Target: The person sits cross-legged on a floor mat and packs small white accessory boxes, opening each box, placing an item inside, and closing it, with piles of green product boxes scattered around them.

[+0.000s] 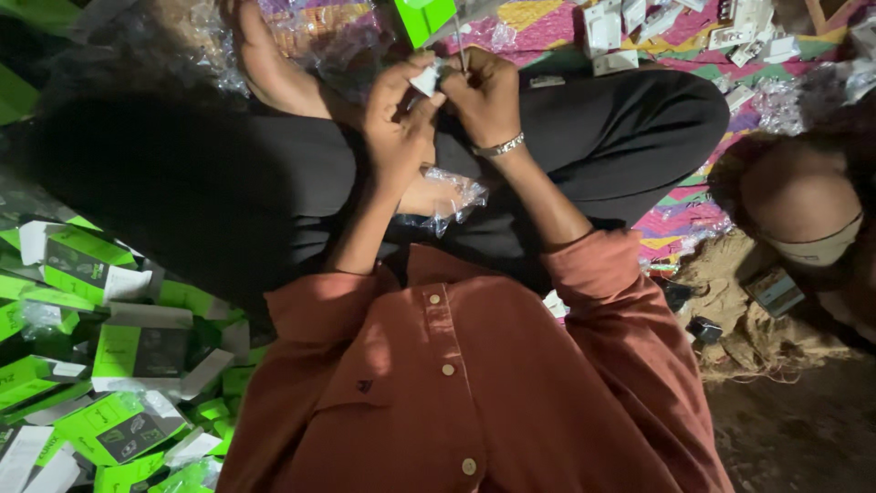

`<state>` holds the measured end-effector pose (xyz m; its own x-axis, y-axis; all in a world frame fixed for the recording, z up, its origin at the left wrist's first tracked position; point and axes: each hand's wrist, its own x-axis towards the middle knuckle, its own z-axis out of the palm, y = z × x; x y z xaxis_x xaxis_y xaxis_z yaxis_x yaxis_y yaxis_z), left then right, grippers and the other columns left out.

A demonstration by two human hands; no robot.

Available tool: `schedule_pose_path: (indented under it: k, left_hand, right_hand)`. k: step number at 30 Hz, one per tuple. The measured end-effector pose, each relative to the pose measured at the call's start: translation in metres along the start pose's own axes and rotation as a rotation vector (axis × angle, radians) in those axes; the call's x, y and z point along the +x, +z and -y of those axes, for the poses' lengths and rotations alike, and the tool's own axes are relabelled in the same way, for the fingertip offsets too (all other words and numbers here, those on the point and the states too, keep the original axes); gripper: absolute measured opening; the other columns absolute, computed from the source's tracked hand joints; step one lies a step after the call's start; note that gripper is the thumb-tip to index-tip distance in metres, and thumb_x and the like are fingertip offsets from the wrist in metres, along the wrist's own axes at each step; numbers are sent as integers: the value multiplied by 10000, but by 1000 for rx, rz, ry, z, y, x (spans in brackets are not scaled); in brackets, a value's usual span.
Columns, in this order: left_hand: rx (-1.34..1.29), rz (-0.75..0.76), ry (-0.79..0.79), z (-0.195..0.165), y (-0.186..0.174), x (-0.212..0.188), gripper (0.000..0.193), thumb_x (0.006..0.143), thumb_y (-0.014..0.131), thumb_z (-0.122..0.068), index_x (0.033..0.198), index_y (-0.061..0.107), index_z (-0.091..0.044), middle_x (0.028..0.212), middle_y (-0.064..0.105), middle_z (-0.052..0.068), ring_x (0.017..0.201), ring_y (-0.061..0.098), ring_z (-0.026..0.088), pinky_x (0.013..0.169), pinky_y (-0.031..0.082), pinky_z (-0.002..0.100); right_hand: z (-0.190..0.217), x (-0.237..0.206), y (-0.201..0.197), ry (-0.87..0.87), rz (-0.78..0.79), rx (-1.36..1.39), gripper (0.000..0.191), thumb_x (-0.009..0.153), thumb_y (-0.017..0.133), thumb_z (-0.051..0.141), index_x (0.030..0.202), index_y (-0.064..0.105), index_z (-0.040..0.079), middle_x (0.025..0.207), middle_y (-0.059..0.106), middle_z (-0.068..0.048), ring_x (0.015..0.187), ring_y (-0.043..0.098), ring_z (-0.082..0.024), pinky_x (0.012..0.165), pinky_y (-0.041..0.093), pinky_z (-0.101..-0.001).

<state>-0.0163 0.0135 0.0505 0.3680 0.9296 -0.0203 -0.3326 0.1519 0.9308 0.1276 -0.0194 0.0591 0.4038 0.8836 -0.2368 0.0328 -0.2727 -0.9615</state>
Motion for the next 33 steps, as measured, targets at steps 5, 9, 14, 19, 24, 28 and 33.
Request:
schedule_pose_path:
  k: [5, 9, 14, 19, 24, 28, 33]
  left_hand:
    - [-100, -81, -42, -5, -11, 8, 274, 1054, 690, -48, 1284, 543, -19, 1307, 689, 114, 1204, 651, 166, 1079, 503, 284]
    - [18, -157, -90, -3, -18, 9, 297, 1078, 661, -121, 1342, 577, -16, 1231, 691, 69, 1142, 645, 132, 1013, 500, 252]
    - [-60, -166, -134, 6, -23, 13, 258, 1073, 682, -75, 1316, 622, -11, 1193, 678, 43, 1080, 628, 120, 967, 497, 251]
    - [-75, -98, -92, 8, -22, 10, 279, 1022, 725, -25, 1287, 643, -1, 1220, 679, 31, 1112, 632, 108, 986, 507, 245]
    - [68, -121, -70, 2, -20, 7, 253, 1003, 758, -30, 1246, 709, 20, 1142, 729, 49, 1018, 668, 115, 905, 536, 243]
    - [-85, -124, -55, -1, -21, 11, 278, 1035, 723, -91, 1276, 641, 19, 1214, 709, 78, 1118, 666, 153, 1020, 533, 280]
    - [-57, -93, -28, -3, -19, 11, 336, 1091, 660, -149, 1371, 548, -2, 1280, 721, 116, 1200, 669, 184, 1085, 512, 290]
  right_hand:
    - [30, -5, 4, -58, -20, -189, 190, 958, 768, 123, 1010, 686, -40, 710, 581, 4, 626, 479, -46, 545, 398, -244]
    - [55, -9, -1, -377, 25, -411, 237, 1046, 657, 88, 1242, 661, -45, 881, 649, -129, 740, 618, -196, 665, 500, -319]
    - [66, -16, -2, -475, 171, -738, 118, 1009, 720, 85, 1096, 718, 7, 842, 685, -167, 688, 678, -336, 590, 512, -412]
    - [72, -22, 0, -517, 180, -835, 280, 890, 716, 58, 1168, 717, 30, 883, 694, -148, 654, 667, -337, 555, 514, -413]
    - [77, -27, -1, -453, 296, -1065, 237, 898, 692, 79, 1132, 708, 45, 897, 713, -132, 618, 670, -293, 494, 498, -398]
    - [70, -27, -5, -497, 222, -1019, 198, 890, 708, 73, 1087, 726, 64, 875, 734, -120, 611, 679, -291, 480, 488, -401]
    - [53, -17, -7, -282, 111, -603, 239, 960, 820, 180, 1000, 677, -6, 752, 650, -163, 602, 617, -266, 569, 492, -358]
